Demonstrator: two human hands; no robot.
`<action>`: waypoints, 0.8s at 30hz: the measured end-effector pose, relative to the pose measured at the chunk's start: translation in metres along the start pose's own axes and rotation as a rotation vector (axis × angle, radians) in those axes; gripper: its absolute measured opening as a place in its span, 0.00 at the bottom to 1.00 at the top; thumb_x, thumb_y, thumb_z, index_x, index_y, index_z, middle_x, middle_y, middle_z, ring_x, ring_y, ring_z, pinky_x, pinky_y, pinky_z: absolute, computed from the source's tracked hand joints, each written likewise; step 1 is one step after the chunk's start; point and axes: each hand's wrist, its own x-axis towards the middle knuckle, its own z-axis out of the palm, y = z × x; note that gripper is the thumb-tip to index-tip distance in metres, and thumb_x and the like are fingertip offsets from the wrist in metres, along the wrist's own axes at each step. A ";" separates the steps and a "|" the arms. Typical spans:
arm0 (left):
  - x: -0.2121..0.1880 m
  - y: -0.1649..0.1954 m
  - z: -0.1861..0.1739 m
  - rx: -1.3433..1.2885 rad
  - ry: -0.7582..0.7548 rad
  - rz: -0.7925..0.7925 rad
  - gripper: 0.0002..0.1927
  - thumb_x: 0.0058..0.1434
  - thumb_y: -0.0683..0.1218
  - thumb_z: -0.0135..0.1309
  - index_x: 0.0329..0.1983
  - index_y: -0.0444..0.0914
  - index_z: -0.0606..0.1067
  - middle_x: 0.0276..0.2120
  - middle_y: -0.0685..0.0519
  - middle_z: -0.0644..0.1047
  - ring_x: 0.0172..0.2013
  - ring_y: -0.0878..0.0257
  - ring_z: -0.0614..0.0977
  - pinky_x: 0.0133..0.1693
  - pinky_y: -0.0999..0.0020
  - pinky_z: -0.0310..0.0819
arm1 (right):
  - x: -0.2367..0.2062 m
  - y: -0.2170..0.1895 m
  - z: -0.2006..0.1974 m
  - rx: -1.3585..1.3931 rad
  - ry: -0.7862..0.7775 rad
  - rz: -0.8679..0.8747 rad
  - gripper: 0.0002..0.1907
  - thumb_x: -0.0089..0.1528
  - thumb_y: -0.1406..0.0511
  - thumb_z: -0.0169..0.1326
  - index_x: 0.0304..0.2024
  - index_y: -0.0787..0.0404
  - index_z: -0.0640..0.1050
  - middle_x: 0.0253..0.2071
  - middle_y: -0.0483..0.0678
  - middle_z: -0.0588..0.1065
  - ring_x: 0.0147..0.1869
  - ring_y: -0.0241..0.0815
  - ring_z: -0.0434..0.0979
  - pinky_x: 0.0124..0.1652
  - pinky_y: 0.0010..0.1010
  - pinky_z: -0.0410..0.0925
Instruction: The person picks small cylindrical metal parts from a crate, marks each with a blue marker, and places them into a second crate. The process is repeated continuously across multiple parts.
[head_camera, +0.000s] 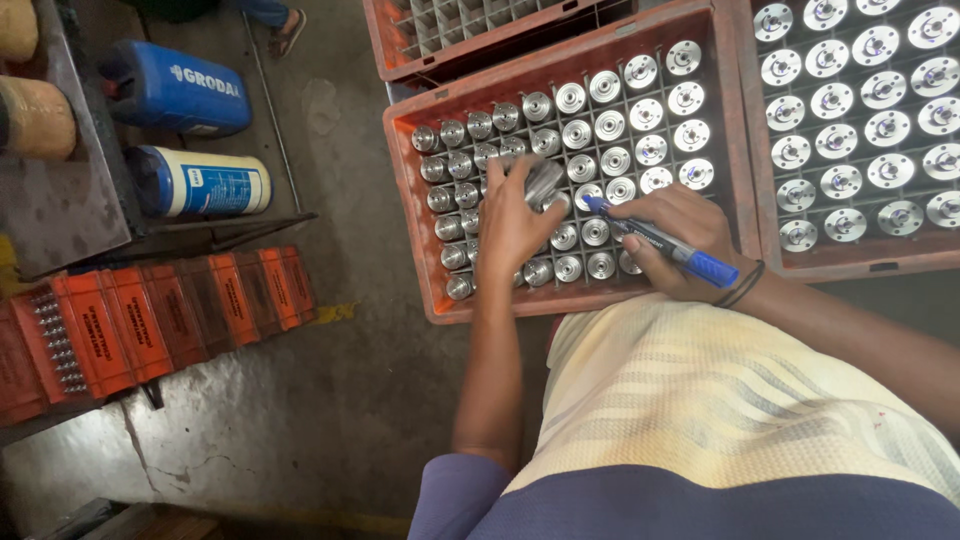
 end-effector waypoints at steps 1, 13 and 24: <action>-0.002 -0.001 -0.004 0.027 0.004 -0.028 0.30 0.49 0.48 0.66 0.56 0.39 0.74 0.51 0.40 0.72 0.43 0.44 0.82 0.43 0.51 0.78 | 0.000 0.000 -0.001 -0.003 0.001 0.009 0.11 0.63 0.67 0.57 0.47 0.66 0.78 0.36 0.54 0.77 0.37 0.51 0.76 0.39 0.39 0.67; 0.029 -0.050 -0.056 -0.466 0.484 0.105 0.06 0.48 0.40 0.67 0.26 0.35 0.80 0.27 0.51 0.80 0.28 0.66 0.79 0.33 0.72 0.75 | 0.000 0.001 -0.004 -0.035 0.041 0.031 0.11 0.64 0.69 0.56 0.48 0.65 0.78 0.37 0.54 0.78 0.38 0.50 0.77 0.39 0.38 0.68; 0.027 -0.037 0.003 0.263 0.123 -0.098 0.24 0.38 0.54 0.74 0.34 0.35 0.82 0.38 0.46 0.81 0.37 0.49 0.83 0.38 0.53 0.77 | 0.000 0.000 -0.003 -0.001 -0.021 0.034 0.10 0.63 0.68 0.56 0.47 0.65 0.79 0.34 0.53 0.77 0.33 0.47 0.75 0.34 0.37 0.67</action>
